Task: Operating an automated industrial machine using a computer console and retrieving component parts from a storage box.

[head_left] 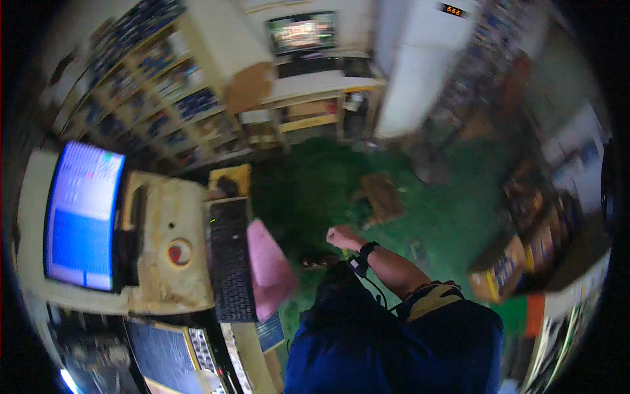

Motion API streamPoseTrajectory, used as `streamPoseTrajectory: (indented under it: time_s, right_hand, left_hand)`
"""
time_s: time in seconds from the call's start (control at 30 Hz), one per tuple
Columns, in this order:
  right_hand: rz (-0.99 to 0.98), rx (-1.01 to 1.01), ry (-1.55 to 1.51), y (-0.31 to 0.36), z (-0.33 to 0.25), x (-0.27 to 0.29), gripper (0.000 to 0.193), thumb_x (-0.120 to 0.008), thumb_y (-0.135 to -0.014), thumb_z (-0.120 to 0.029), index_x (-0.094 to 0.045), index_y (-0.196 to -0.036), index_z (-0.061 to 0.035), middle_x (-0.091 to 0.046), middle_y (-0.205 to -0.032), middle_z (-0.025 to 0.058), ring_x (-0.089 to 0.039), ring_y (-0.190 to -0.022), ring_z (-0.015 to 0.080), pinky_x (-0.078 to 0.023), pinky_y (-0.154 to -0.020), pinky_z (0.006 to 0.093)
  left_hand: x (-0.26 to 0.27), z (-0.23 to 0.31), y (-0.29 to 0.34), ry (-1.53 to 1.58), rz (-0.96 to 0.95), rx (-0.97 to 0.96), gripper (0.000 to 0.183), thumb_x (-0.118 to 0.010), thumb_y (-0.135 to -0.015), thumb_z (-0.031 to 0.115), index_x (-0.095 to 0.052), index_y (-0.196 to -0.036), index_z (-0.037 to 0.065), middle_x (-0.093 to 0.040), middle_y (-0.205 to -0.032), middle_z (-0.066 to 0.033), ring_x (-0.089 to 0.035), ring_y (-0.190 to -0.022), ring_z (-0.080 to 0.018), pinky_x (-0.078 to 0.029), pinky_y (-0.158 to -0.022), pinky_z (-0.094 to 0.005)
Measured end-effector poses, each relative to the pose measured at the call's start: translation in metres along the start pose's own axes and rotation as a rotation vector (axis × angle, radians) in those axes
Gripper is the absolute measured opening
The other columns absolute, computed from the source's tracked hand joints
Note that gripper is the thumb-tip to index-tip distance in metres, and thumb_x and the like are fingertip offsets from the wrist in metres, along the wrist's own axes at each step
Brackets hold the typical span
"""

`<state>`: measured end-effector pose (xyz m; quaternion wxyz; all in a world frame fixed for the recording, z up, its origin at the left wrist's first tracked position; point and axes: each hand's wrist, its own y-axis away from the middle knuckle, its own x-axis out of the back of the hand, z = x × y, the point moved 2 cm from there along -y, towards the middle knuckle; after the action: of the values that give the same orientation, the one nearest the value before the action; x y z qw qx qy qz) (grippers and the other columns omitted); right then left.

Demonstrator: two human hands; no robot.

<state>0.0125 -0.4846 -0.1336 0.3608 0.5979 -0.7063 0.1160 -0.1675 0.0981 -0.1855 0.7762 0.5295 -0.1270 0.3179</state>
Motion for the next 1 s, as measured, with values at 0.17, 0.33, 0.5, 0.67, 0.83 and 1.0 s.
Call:
streamPoseTrajectory:
  time_s: [0.17,0.33,0.5,0.67,0.83,1.0]
  right_hand:
    - [-0.134,-0.262,0.379,0.258,0.218,-0.088,0.03,-0.065,-0.094,-0.027,-0.075,-0.078,-0.0039,-0.07,-0.081,0.022,-0.068,-0.077,0.042,-0.056,-0.071,0.0545]
    - [-0.772,-0.972,0.41,0.572,0.357,-0.122,0.024,-0.078,-0.081,-0.017,-0.083,-0.103,-0.0092,-0.075,-0.108,0.0196,-0.071,-0.104,0.0385,-0.059,-0.091,0.0488]
    - [-0.575,-0.896,0.16,0.644,0.317,-0.108,0.03,-0.078,-0.084,-0.028,-0.08,-0.106,-0.0075,-0.076,-0.104,0.0163,-0.073,-0.097,0.0357,-0.059,-0.087,0.0493]
    - [-0.047,-0.68,0.091,0.62,0.317,-0.054,0.026,-0.073,-0.09,-0.033,-0.08,-0.091,-0.0084,-0.077,-0.09,0.0135,-0.075,-0.089,0.032,-0.059,-0.079,0.0477]
    - [0.071,-0.503,0.286,0.659,0.349,0.035,0.03,-0.07,-0.096,-0.037,-0.08,-0.098,-0.0084,-0.078,-0.098,0.0159,-0.073,-0.097,0.0353,-0.056,-0.087,0.0501]
    - [0.341,-0.705,-0.353,0.768,0.432,0.069,0.034,-0.062,-0.099,-0.035,-0.078,-0.093,-0.0058,-0.077,-0.096,0.0198,-0.074,-0.091,0.0333,-0.057,-0.081,0.0471]
  left_hand:
    - [0.044,-0.02,-0.032,-0.248,-0.061,-0.175,0.039,-0.071,-0.086,0.023,-0.074,-0.124,0.013,-0.074,-0.088,-0.016,-0.073,-0.084,-0.0355,-0.056,-0.074,-0.0493]
    - [0.072,0.017,-0.07,-0.307,-0.009,-0.164,0.042,-0.07,-0.085,0.02,-0.073,-0.127,0.015,-0.074,-0.088,-0.0151,-0.073,-0.084,-0.0349,-0.056,-0.074,-0.0499]
    - [0.04,0.103,-0.101,-0.574,-0.092,-0.336,0.046,-0.069,-0.084,0.017,-0.072,-0.13,0.018,-0.074,-0.089,-0.0141,-0.073,-0.085,-0.0343,-0.056,-0.073,-0.0504]
    - [-0.106,0.207,-0.106,-1.17,-0.456,-0.977,0.051,-0.069,-0.083,0.014,-0.071,-0.134,0.021,-0.074,-0.09,-0.0131,-0.072,-0.085,-0.0338,-0.056,-0.073,-0.0509]
    - [-0.253,0.335,-0.099,-1.324,-0.513,-1.079,0.071,-0.078,-0.069,0.016,-0.069,-0.14,0.021,-0.073,-0.09,-0.0171,-0.073,-0.086,-0.0344,-0.057,-0.071,-0.0526]
    - [-0.355,0.45,-0.073,-1.05,-0.647,-1.212,0.036,-0.077,-0.085,0.032,-0.073,-0.115,0.013,-0.075,-0.093,-0.0144,-0.072,-0.09,-0.0366,-0.056,-0.076,-0.0487]
